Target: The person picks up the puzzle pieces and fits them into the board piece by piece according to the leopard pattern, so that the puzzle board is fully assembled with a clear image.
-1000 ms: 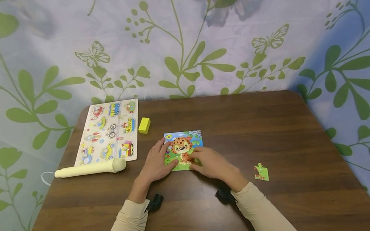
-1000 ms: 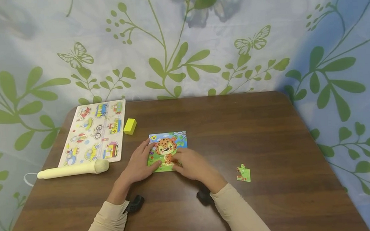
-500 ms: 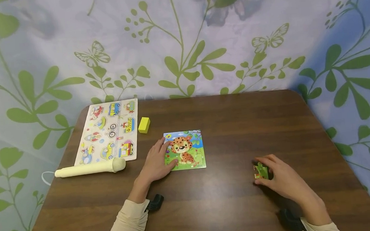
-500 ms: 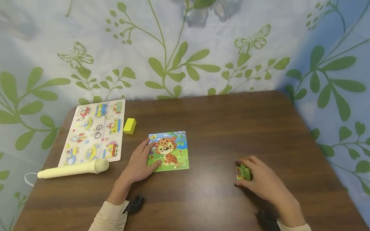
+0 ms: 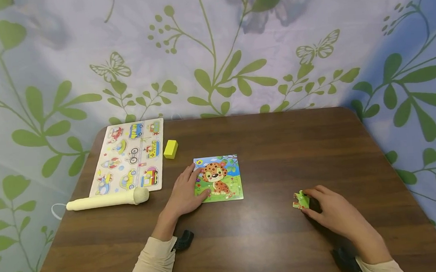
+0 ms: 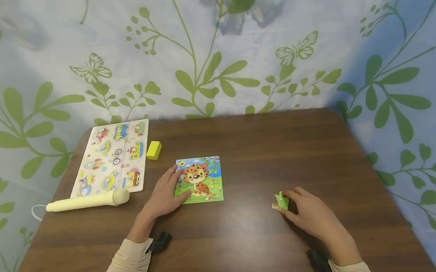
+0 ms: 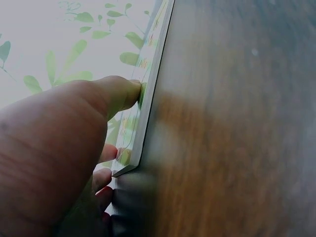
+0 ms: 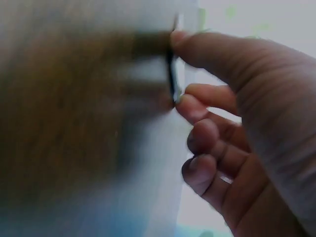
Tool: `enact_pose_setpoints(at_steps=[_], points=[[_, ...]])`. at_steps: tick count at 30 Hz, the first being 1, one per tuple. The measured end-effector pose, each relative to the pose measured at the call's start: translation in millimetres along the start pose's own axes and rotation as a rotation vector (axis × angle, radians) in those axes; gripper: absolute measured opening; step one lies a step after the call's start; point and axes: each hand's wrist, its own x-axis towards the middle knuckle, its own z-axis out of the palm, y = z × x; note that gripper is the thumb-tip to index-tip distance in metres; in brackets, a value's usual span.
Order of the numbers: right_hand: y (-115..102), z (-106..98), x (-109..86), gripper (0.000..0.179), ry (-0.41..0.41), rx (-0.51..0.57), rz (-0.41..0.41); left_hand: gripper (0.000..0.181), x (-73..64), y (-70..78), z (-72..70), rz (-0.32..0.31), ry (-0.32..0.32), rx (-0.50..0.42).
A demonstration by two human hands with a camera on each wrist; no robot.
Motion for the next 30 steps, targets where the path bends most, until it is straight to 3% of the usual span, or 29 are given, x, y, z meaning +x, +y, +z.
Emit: enact_pose_setpoints(at_steps=[8, 17, 25, 30], points=[[-39.0, 12.5, 47.7, 0.05, 0.023, 0.033, -0.203, 0.08, 1.0, -3.3, -0.7, 0.008, -0.005, 0.014], [-94.3, 33.7, 106.8, 0.052, -0.083, 0.08, -0.316, 0.08, 1.7, -3.9, 0.9, 0.014, -0.004, 0.005], [-111.9, 40.4, 129.0, 0.053, -0.092, 0.09, -0.388, 0.079, 0.7, -6.9, 3.3, 0.013, 0.012, 0.014], [-114.1, 41.3, 132.9, 0.05, -0.127, 0.111, -0.366, 0.079, 1.6, -7.1, 4.6, 0.019, 0.017, 0.013]])
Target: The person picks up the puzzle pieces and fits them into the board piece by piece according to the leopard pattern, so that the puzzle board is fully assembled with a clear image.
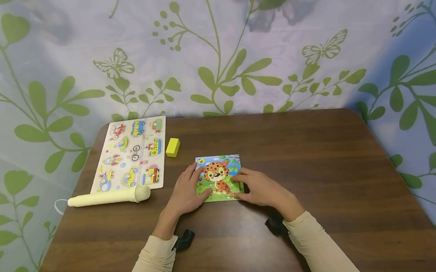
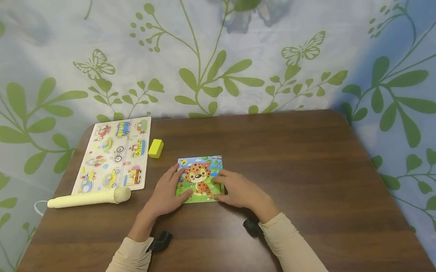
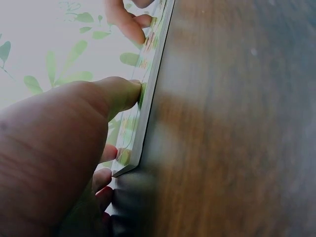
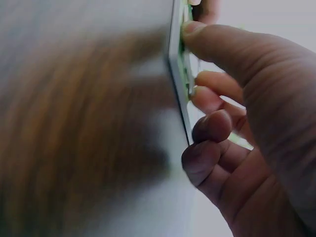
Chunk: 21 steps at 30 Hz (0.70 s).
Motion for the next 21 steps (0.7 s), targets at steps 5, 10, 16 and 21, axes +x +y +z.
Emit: enact_pose_setpoints(at_steps=[5, 10, 16, 21], points=[[-2.0, -2.5, 1.7, 0.05, -0.042, 0.044, 0.06, 0.08, 0.1, 2.2, -3.6, -0.016, -0.024, 0.0], [-5.4, -5.9, 2.6, 0.051, -0.051, 0.076, 0.124, 0.08, 0.9, 3.7, -4.3, -0.017, -0.032, 0.012], [-12.8, -7.3, 5.5, 0.047, -0.053, 0.042, 0.178, 0.078, -0.1, 5.6, -5.6, -0.008, -0.01, -0.001], [-19.4, -8.3, 7.1, 0.041, -0.063, 0.063, 0.24, 0.078, -1.0, 5.7, -5.6, -0.013, -0.017, 0.002]])
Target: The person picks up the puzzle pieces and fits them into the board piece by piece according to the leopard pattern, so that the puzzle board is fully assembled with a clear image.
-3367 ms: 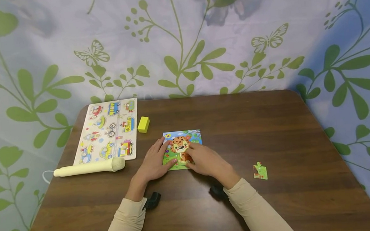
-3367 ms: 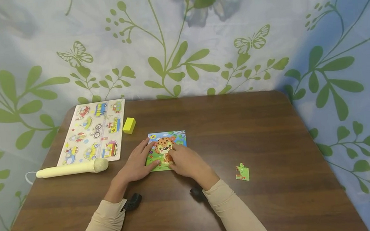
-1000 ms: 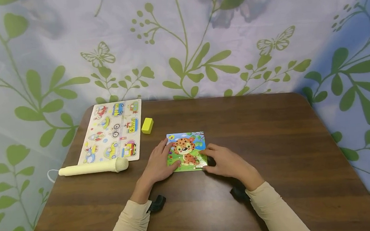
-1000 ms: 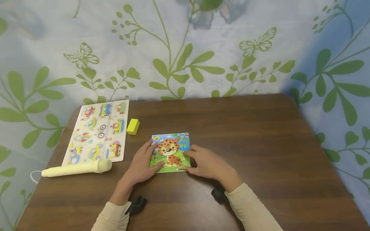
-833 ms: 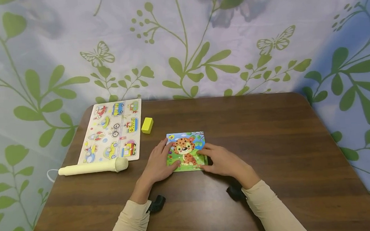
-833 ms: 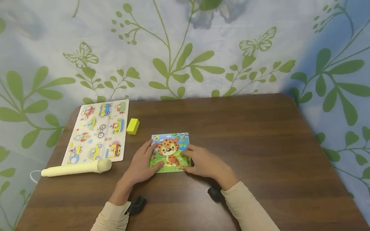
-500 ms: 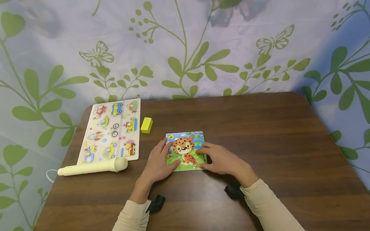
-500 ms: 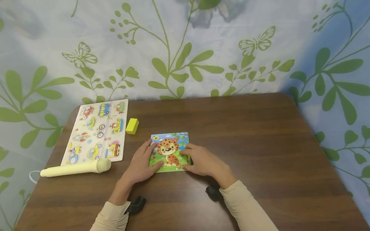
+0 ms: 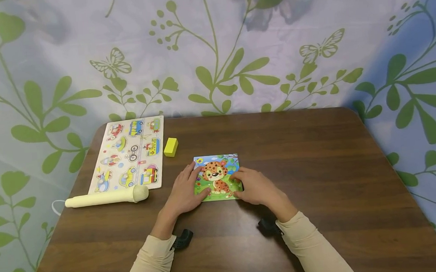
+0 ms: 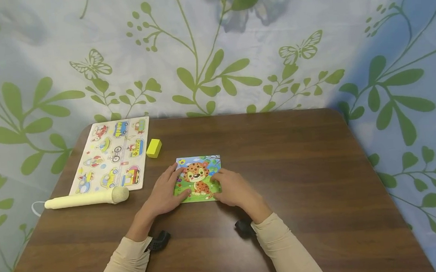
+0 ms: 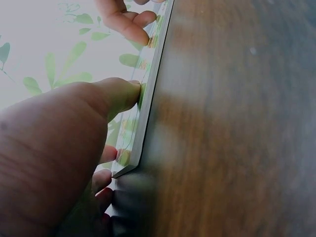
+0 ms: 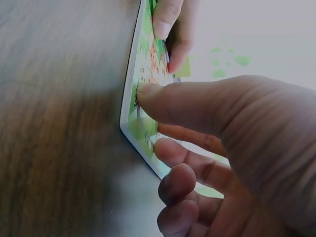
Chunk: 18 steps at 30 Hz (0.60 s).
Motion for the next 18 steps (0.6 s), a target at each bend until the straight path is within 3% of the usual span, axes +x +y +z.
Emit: enact_pose_setpoints(at_steps=[11, 18], points=[[-3.5, 7.2, 0.8, 0.033, 0.027, 0.046, 0.057, 0.076, -4.6, -0.4, 3.5, 0.005, 0.03, -0.018], [-0.2, 7.9, -2.6, 0.032, 0.047, 0.006, 0.067, 0.078, -2.1, -2.5, 9.6, 0.016, 0.028, -0.004]])
